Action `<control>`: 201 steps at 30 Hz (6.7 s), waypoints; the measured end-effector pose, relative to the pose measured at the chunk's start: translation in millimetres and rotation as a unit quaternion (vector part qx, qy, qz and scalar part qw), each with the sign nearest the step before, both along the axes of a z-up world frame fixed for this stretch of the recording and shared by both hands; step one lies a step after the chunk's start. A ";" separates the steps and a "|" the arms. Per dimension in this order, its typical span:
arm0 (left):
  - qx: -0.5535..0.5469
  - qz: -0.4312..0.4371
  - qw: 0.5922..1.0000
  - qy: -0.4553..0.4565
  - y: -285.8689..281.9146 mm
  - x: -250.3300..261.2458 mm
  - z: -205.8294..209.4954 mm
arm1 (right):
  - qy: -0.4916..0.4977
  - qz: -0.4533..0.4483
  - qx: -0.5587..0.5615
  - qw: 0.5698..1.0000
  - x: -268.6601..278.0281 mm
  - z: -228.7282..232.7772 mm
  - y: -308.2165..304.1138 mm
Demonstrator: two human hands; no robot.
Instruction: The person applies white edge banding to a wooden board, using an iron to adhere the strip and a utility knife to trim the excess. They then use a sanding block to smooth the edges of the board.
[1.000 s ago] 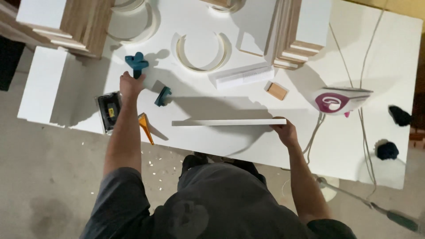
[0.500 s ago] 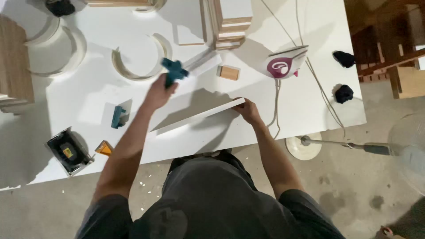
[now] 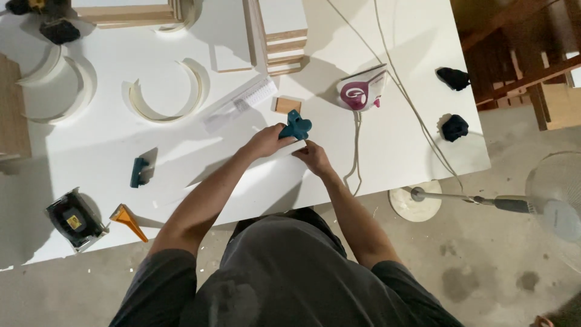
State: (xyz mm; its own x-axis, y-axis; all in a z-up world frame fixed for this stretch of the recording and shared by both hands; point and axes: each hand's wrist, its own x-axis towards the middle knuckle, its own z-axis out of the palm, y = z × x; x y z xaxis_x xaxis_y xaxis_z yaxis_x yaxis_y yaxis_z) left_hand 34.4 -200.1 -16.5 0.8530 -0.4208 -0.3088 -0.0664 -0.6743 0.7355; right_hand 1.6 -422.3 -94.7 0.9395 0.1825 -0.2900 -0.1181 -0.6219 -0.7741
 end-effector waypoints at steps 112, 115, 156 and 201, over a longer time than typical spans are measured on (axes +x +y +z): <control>-0.325 0.613 0.715 0.079 257.7 -323.8 5.2 | -0.284 0.527 -0.190 0.778 -126.0 105.6 319.3; -0.308 0.618 0.719 0.082 256.6 -310.7 28.3 | -0.338 0.501 -0.174 0.778 -121.2 93.2 325.4; -0.251 0.867 0.429 -0.041 229.4 -587.1 -97.1 | -0.309 0.428 0.146 0.837 -81.5 58.7 307.5; -0.109 -0.211 0.915 -0.327 156.7 -157.0 -111.4 | -0.049 -0.472 0.328 0.816 -287.9 -47.6 225.3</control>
State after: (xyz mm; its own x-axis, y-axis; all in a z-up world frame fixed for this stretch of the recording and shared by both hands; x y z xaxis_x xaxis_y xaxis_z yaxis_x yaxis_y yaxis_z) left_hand -122.6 -43.3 -128.0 0.5731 -0.7459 0.3394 -0.7604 -0.3297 0.5595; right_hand -286.3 -197.0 -142.3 0.7637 -0.5509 -0.3365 -0.2229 0.2642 -0.9384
